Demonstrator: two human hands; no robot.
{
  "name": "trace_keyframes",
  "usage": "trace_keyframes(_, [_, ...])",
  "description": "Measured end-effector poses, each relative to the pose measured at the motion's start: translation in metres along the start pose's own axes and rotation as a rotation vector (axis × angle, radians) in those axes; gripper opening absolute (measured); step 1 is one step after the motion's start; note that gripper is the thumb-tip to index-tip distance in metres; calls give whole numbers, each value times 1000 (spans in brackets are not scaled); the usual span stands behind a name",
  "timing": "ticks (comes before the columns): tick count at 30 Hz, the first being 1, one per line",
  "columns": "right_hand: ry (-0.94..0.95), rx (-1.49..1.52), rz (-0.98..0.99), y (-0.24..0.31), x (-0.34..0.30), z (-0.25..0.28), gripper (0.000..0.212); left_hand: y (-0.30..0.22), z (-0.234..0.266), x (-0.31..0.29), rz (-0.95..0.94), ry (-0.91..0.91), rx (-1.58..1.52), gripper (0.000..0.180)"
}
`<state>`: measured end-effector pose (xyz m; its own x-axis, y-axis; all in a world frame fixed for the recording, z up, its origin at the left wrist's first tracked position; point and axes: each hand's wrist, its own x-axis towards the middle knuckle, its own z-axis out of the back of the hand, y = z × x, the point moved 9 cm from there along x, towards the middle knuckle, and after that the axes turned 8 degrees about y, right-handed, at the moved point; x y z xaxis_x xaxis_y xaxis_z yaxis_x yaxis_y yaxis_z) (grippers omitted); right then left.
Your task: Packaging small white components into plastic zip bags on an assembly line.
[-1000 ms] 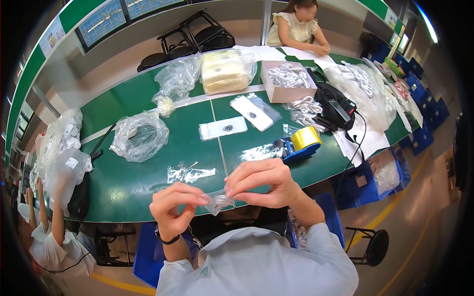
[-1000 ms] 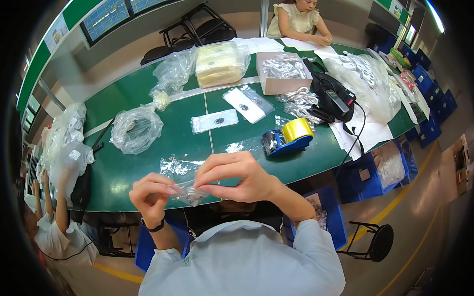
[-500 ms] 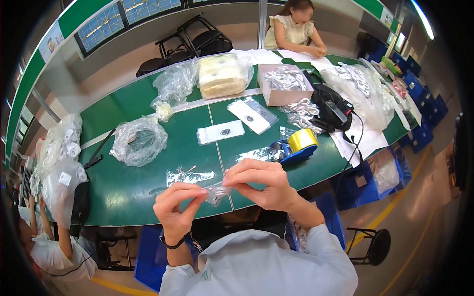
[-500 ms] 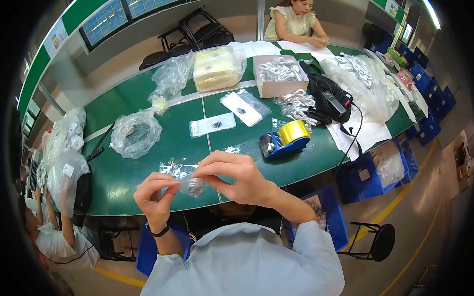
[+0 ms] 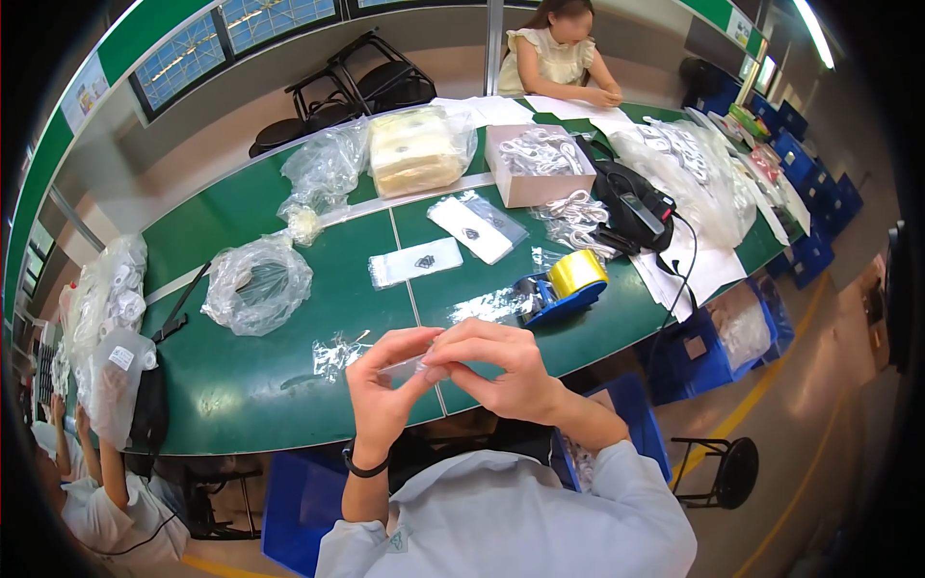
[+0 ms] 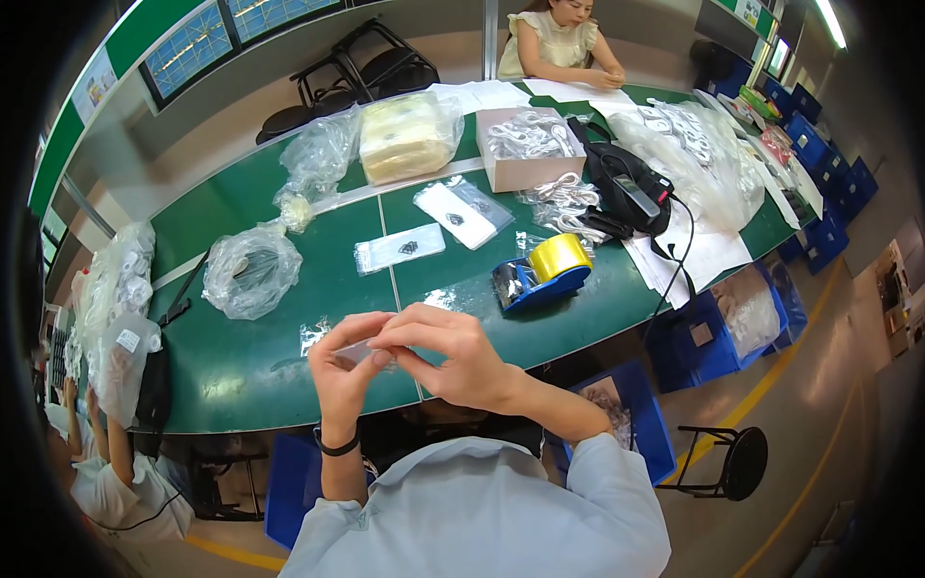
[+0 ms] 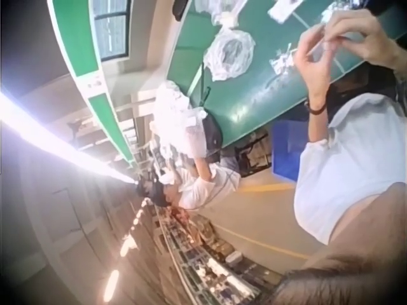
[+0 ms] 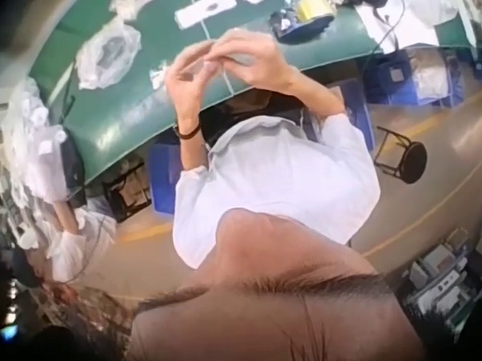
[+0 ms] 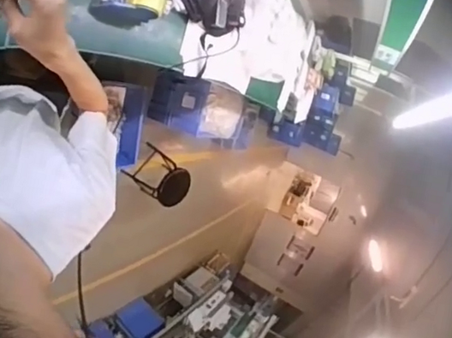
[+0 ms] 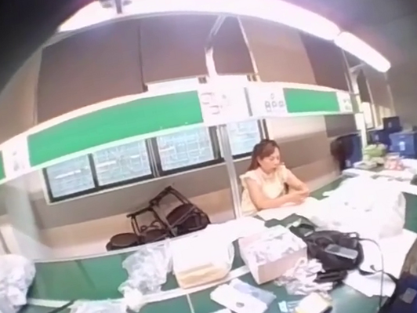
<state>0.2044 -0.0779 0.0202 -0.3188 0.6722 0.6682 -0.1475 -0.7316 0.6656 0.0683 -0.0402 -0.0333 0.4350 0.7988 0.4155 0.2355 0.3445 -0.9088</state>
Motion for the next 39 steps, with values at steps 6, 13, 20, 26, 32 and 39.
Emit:
trace_keyframes(6, [-97,17,-198,-21,-17,18,21,19,2,-2,152,-118,-89,12])
trace_keyframes(13, [34,187,-379,-61,-25,15,5,26,-7,9,-16,-190,114,12])
trace_keyframes(20, [27,-57,-366,-94,-20,62,6,53,23,2,167,-227,-19,10])
trace_keyframes(26, [-343,-733,-370,-148,56,221,18,45,65,-23,145,-401,78,20])
trace_keyframes(32, [-94,-1262,-425,-232,51,259,30,67,68,-45,234,-358,41,26])
trace_keyframes(39, [333,-1417,-818,-311,-4,261,27,80,77,-59,347,-358,31,27])
